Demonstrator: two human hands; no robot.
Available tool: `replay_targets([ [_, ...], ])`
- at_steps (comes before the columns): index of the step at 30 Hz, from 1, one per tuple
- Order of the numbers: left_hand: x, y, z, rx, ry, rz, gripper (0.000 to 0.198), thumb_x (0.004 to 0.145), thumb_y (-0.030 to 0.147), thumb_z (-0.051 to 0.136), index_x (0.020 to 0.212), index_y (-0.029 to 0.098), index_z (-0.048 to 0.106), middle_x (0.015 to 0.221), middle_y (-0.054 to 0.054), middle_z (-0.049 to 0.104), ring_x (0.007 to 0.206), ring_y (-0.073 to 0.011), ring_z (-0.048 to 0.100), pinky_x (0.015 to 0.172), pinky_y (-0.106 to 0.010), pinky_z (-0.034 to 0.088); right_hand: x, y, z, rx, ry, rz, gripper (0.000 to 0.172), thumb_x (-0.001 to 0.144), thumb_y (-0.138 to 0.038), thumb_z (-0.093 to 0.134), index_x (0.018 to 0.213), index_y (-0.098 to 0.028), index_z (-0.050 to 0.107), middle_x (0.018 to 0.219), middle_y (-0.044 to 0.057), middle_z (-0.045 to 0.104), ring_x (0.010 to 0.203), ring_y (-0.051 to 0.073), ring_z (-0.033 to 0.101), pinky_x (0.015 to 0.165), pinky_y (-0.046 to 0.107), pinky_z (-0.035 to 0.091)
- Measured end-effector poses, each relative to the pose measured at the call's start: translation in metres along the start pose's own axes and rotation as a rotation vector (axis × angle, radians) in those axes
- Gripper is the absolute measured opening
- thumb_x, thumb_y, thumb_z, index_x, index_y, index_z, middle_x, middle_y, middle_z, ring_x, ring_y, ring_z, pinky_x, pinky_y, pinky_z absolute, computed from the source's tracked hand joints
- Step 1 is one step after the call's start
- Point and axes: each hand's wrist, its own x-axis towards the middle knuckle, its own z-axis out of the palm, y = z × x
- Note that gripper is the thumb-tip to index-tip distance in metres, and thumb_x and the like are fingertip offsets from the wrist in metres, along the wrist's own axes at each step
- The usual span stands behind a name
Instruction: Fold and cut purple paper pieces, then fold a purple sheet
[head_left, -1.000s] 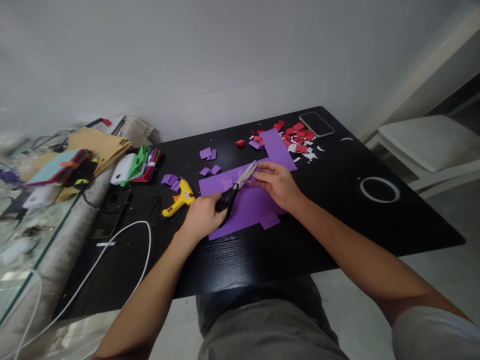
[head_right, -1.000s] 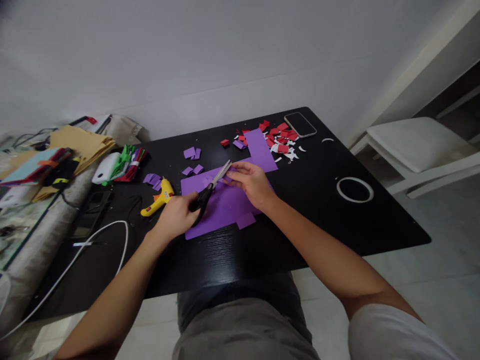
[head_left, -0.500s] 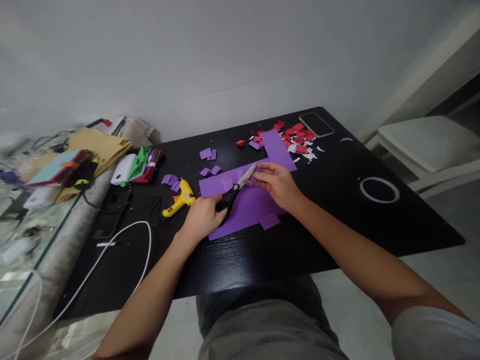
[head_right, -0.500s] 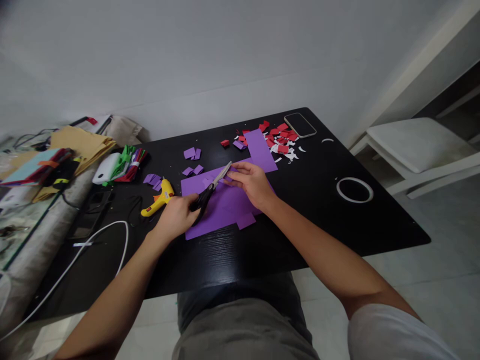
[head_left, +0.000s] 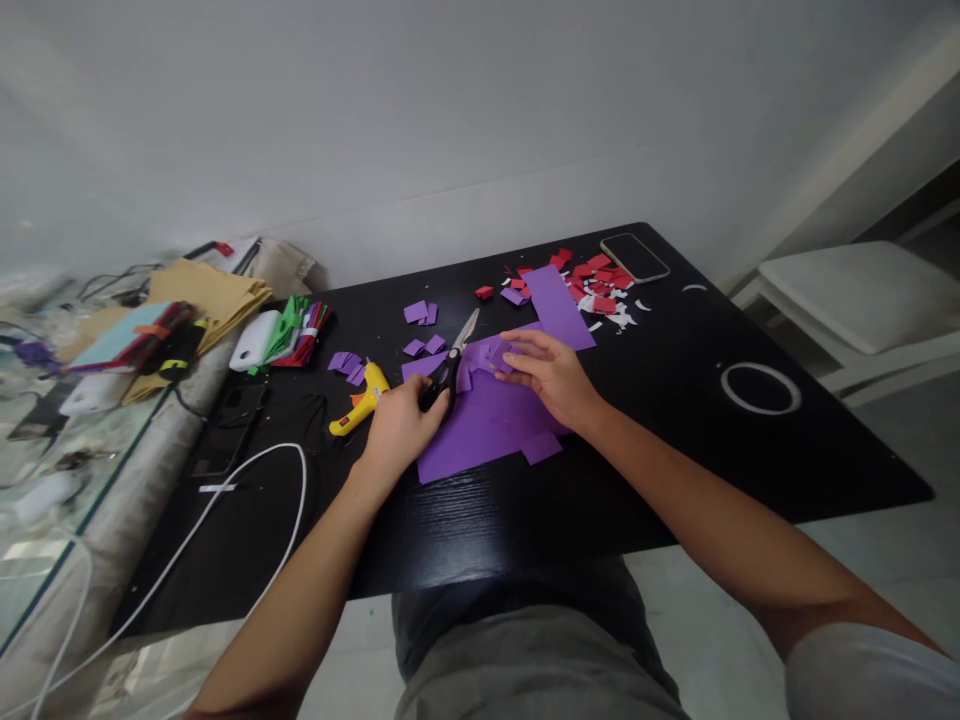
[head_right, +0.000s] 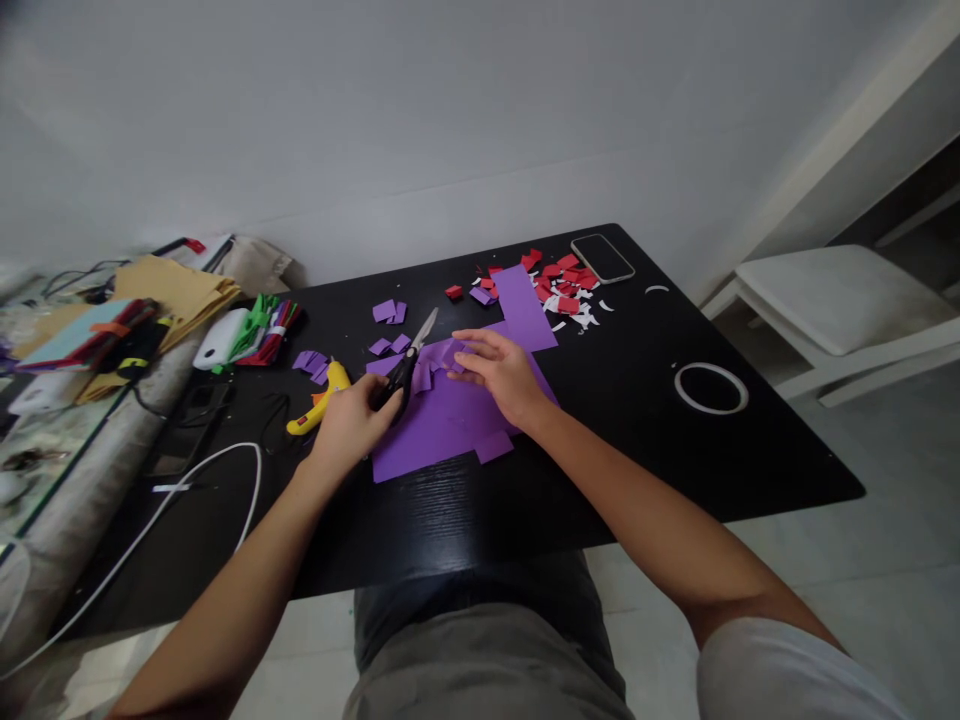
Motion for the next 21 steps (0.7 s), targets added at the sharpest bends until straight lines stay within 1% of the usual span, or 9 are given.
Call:
replay_targets([
  [2, 0.001, 0.002, 0.003, 0.023, -0.019, 0.002, 0.033, 0.097, 0.046, 0.057, 0.102, 0.015, 0.069, 0.087, -0.011, 0.076, 0.076, -0.0238, 0.07, 0.071, -0.032, 0.047, 0.0, 0.002, 0.0, -0.021, -0.003, -0.008, 0.034, 0.071, -0.027, 0.088, 0.102, -0.025, 0.076, 0.1, 0.003, 0.069, 0.092, 0.02, 0.071, 0.099, 0.048, 0.063],
  [6, 0.005, 0.009, 0.008, 0.146, -0.084, -0.005, 0.037, 0.1, 0.045, 0.054, 0.111, 0.013, 0.068, 0.096, -0.015, 0.078, 0.089, -0.0282, 0.074, 0.079, -0.035, 0.051, 0.001, 0.008, 0.0, -0.05, 0.011, -0.013, 0.034, 0.071, -0.028, 0.087, 0.104, -0.025, 0.076, 0.11, 0.005, 0.07, 0.095, 0.02, 0.07, 0.094, 0.046, 0.065],
  [11, 0.011, 0.02, 0.014, 0.233, -0.106, 0.01, 0.036, 0.102, 0.041, 0.054, 0.114, 0.008, 0.066, 0.107, -0.019, 0.075, 0.099, -0.0314, 0.073, 0.086, -0.039, 0.054, 0.001, 0.014, 0.001, -0.052, -0.007, 0.009, 0.034, 0.069, -0.027, 0.087, 0.101, -0.024, 0.077, 0.107, 0.005, 0.07, 0.094, 0.02, 0.071, 0.09, 0.044, 0.065],
  [15, 0.016, 0.026, 0.018, 0.234, -0.101, 0.034, 0.029, 0.101, 0.027, 0.053, 0.117, 0.006, 0.067, 0.116, -0.021, 0.07, 0.103, -0.0295, 0.072, 0.092, -0.039, 0.054, 0.002, 0.014, 0.001, -0.048, -0.036, 0.048, 0.031, 0.069, -0.029, 0.088, 0.095, -0.023, 0.075, 0.098, 0.003, 0.071, 0.091, 0.02, 0.072, 0.09, 0.044, 0.064],
  [18, 0.017, 0.022, 0.01, 0.144, -0.066, 0.098, 0.026, 0.098, 0.018, 0.049, 0.113, 0.01, 0.07, 0.116, -0.018, 0.07, 0.105, -0.0275, 0.07, 0.097, -0.039, 0.054, 0.002, 0.014, 0.001, -0.052, -0.066, 0.069, 0.03, 0.066, -0.028, 0.089, 0.091, -0.023, 0.073, 0.09, 0.0, 0.07, 0.085, 0.018, 0.071, 0.088, 0.042, 0.064],
  [20, 0.015, 0.013, -0.002, 0.085, 0.001, 0.126, 0.028, 0.095, 0.013, 0.048, 0.111, 0.014, 0.071, 0.117, -0.015, 0.071, 0.11, -0.0269, 0.069, 0.102, -0.039, 0.052, 0.002, 0.015, 0.001, -0.058, -0.078, 0.063, 0.03, 0.065, -0.024, 0.087, 0.091, -0.024, 0.072, 0.089, -0.001, 0.069, 0.083, 0.018, 0.071, 0.089, 0.043, 0.063],
  [21, 0.014, 0.005, -0.01, 0.096, 0.044, 0.108, 0.031, 0.091, 0.01, 0.048, 0.112, 0.015, 0.07, 0.118, -0.015, 0.071, 0.113, -0.0277, 0.068, 0.104, -0.04, 0.052, 0.002, 0.016, 0.001, -0.065, -0.084, 0.056, 0.03, 0.065, -0.023, 0.086, 0.092, -0.024, 0.071, 0.09, -0.001, 0.069, 0.082, 0.018, 0.072, 0.09, 0.044, 0.063],
])
